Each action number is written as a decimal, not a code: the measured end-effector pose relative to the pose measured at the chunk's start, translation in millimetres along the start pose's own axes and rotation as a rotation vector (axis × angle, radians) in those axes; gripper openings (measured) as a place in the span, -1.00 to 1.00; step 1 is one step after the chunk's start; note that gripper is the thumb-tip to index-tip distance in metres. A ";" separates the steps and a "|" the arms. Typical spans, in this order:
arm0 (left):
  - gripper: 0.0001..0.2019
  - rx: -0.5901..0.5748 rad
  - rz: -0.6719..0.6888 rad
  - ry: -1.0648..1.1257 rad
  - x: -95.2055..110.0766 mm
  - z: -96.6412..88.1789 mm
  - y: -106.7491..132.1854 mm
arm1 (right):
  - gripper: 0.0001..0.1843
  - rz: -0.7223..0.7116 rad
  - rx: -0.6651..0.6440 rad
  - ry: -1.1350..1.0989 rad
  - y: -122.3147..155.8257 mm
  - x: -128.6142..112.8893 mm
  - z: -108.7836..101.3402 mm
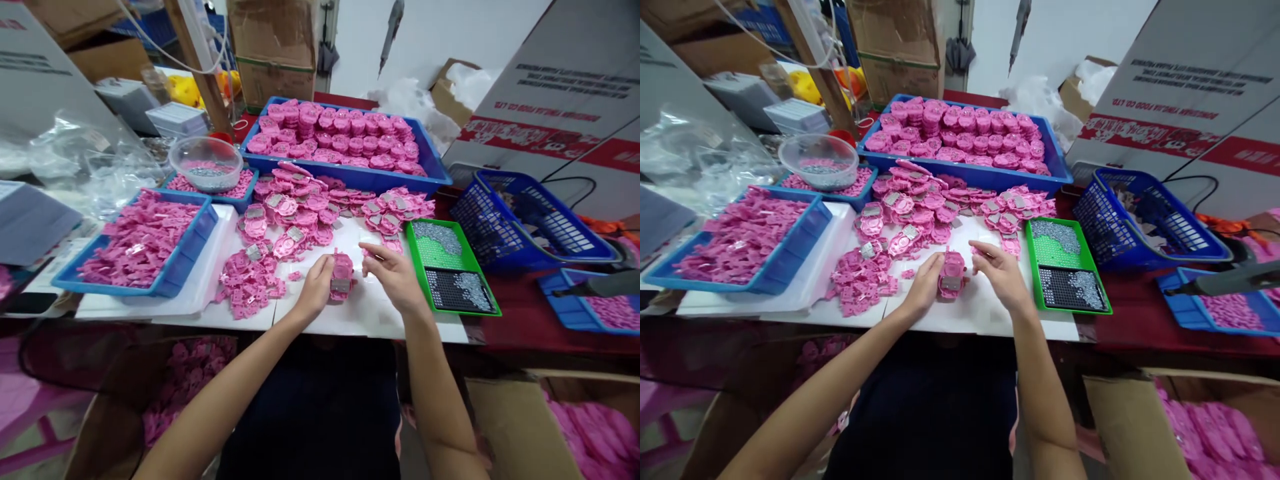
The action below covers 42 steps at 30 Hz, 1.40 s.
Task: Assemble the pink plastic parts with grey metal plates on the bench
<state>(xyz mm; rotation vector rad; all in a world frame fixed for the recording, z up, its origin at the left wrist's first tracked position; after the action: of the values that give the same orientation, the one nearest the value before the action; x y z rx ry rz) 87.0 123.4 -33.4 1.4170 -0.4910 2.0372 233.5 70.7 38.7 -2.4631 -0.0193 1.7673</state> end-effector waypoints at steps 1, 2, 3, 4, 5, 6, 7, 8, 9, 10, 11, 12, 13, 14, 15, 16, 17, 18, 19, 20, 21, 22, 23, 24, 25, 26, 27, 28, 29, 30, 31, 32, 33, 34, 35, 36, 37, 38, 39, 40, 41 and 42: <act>-0.59 0.013 0.027 -0.032 2.6 -1.3 0.2 | -0.62 -0.050 0.028 0.101 1.4 -2.1 4.1; -0.59 0.028 0.055 -0.069 5.5 -2.6 0.4 | -0.63 -0.113 0.056 0.220 2.0 -6.9 9.0; -0.59 0.040 0.078 -0.104 7.9 -3.4 0.7 | -0.66 -0.181 0.073 0.341 2.1 -12.8 15.2; -0.60 0.051 0.095 -0.128 9.7 -4.0 0.9 | -0.68 -0.242 0.071 0.454 1.9 -17.9 22.7; -0.61 0.057 0.106 -0.142 10.9 -4.1 1.1 | -0.69 -0.287 0.056 0.549 1.6 -21.4 30.3; -0.62 0.060 0.115 -0.148 11.7 -4.0 1.3 | -0.70 -0.315 0.036 0.623 1.2 -22.8 37.0; -0.62 0.061 0.122 -0.152 12.4 -3.5 1.7 | -0.69 -0.330 0.017 0.674 1.0 -22.9 42.1; -0.63 0.060 0.129 -0.160 13.0 -2.9 2.1 | -0.68 -0.336 0.005 0.706 1.3 -22.1 45.6; -0.63 0.059 0.135 -0.172 13.8 -2.2 2.6 | -0.66 -0.339 0.001 0.722 1.8 -21.0 47.7; -0.64 0.056 0.141 -0.186 14.5 -1.4 3.2 | -0.65 -0.340 0.002 0.723 2.7 -19.9 48.8; -0.64 0.049 0.142 -0.201 14.8 -0.4 3.5 | -0.64 -0.341 0.006 0.713 3.7 -18.7 49.1; -0.64 0.042 0.141 -0.213 14.7 0.5 3.7 | -0.64 -0.340 0.013 0.698 4.7 -17.6 49.0; -0.65 0.033 0.137 -0.219 14.3 1.3 3.7 | -0.64 -0.337 0.023 0.680 5.7 -16.6 48.5; -0.66 0.024 0.134 -0.220 13.8 1.9 3.7 | -0.65 -0.329 0.032 0.661 6.6 -15.5 47.9; -0.68 0.016 0.133 -0.219 13.4 2.3 3.6 | -0.65 -0.320 0.039 0.640 7.4 -14.4 47.3; -0.69 0.007 0.134 -0.218 13.1 2.7 3.6 | -0.66 -0.310 0.047 0.619 8.2 -13.4 46.5; -0.69 -0.001 0.138 -0.220 13.0 3.0 3.7 | -0.66 -0.299 0.056 0.597 9.0 -12.4 45.6; -0.70 -0.006 0.144 -0.221 13.2 3.1 4.0 | -0.66 -0.289 0.068 0.576 9.8 -11.6 44.6; -0.70 -0.010 0.149 -0.223 13.3 3.0 4.3 | -0.67 -0.280 0.082 0.558 10.8 -10.7 43.5; -0.70 -0.013 0.151 -0.223 13.2 3.0 4.7 | -0.67 -0.275 0.097 0.544 11.7 -10.1 42.5; -0.70 -0.016 0.152 -0.222 13.0 3.1 5.1 | -0.67 -0.275 0.112 0.537 12.8 -9.7 41.7; -0.70 -0.019 0.153 -0.224 13.1 3.4 5.6 | -0.66 -0.279 0.124 0.538 13.7 -9.3 41.5; -0.70 -0.022 0.158 -0.231 13.6 4.0 6.2 | -0.66 -0.288 0.132 0.544 14.5 -9.0 41.8; -0.70 -0.024 0.167 -0.247 14.8 4.7 6.9 | -0.65 -0.302 0.134 0.554 15.2 -8.9 42.6; -0.69 -0.023 0.178 -0.270 16.3 5.5 7.7 | -0.64 -0.318 0.129 0.563 15.7 -8.8 43.9; -0.68 -0.019 0.189 -0.296 18.1 6.0 8.7 | -0.63 -0.335 0.118 0.568 16.1 -8.6 45.4; -0.68 -0.009 0.196 -0.322 19.7 6.1 9.7 | -0.62 -0.352 0.103 0.568 16.4 -8.7 46.9; -0.68 0.001 0.198 -0.344 21.1 6.0 10.7 | -0.61 -0.368 0.087 0.559 16.9 -9.1 48.1; -0.68 0.009 0.199 -0.359 22.3 5.8 11.8 | -0.60 -0.382 0.075 0.539 17.5 -10.2 48.5; -0.68 0.012 0.203 -0.368 23.7 5.9 12.9 | -0.61 -0.393 0.066 0.508 18.3 -11.7 48.0; -0.68 0.012 0.213 -0.369 25.4 6.2 14.2 | -0.62 -0.396 0.063 0.467 19.3 -13.5 46.5; -0.68 0.005 0.227 -0.366 27.3 7.0 15.6 | -0.64 -0.391 0.069 0.418 20.3 -15.3 43.8; -0.68 -0.008 0.243 -0.358 29.3 8.2 16.9 | -0.66 -0.376 0.083 0.363 21.3 -16.7 40.2; -0.68 -0.021 0.262 -0.350 31.4 9.4 18.2 | -0.67 -0.352 0.101 0.310 22.2 -17.5 36.2; -0.69 -0.028 0.285 -0.345 33.8 10.2 19.6 | -0.66 -0.325 0.118 0.265 23.1 -17.9 32.6; -0.70 -0.028 0.312 -0.346 36.6 10.5 21.0 | -0.66 -0.303 0.127 0.231 23.9 -18.4 29.9; -0.71 -0.024 0.343 -0.357 39.5 10.6 22.3 | -0.67 -0.293 0.129 0.208 24.7 -19.3 28.3; -0.73 -0.016 0.376 -0.375 42.4 10.2 23.6 | -0.68 -0.300 0.120 0.198 25.3 -20.8 28.1; -0.74 0.002 0.415 -0.398 45.6 9.2 25.1 | -0.70 -0.321 0.108 0.201 26.0 -22.9 28.8; -0.76 0.024 0.456 -0.429 48.8 8.0 26.7 | -0.72 -0.351 0.098 0.216 26.8 -25.0 29.9; -0.78 0.047 0.496 -0.464 51.8 7.0 28.3 | -0.72 -0.381 0.092 0.239 27.5 -26.6 31.4; -0.81 0.069 0.536 -0.498 54.5 6.3 30.0 | -0.73 -0.405 0.093 0.269 28.0 -27.3 32.9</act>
<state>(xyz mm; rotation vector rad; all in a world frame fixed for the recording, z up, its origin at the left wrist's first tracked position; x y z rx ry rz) 58.2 111.5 20.8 2.0117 -1.1193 2.0877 192.1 43.5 51.4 -2.3943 -0.3746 1.2400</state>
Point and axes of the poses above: each hand's wrist, its own y-axis away from the middle knuckle, its own z-axis out of the palm, x = y × z, the point moved 8 cm from there along -y, towards the middle knuckle, and after that the axes turned 12 degrees about -x, right-handed, at the moved point
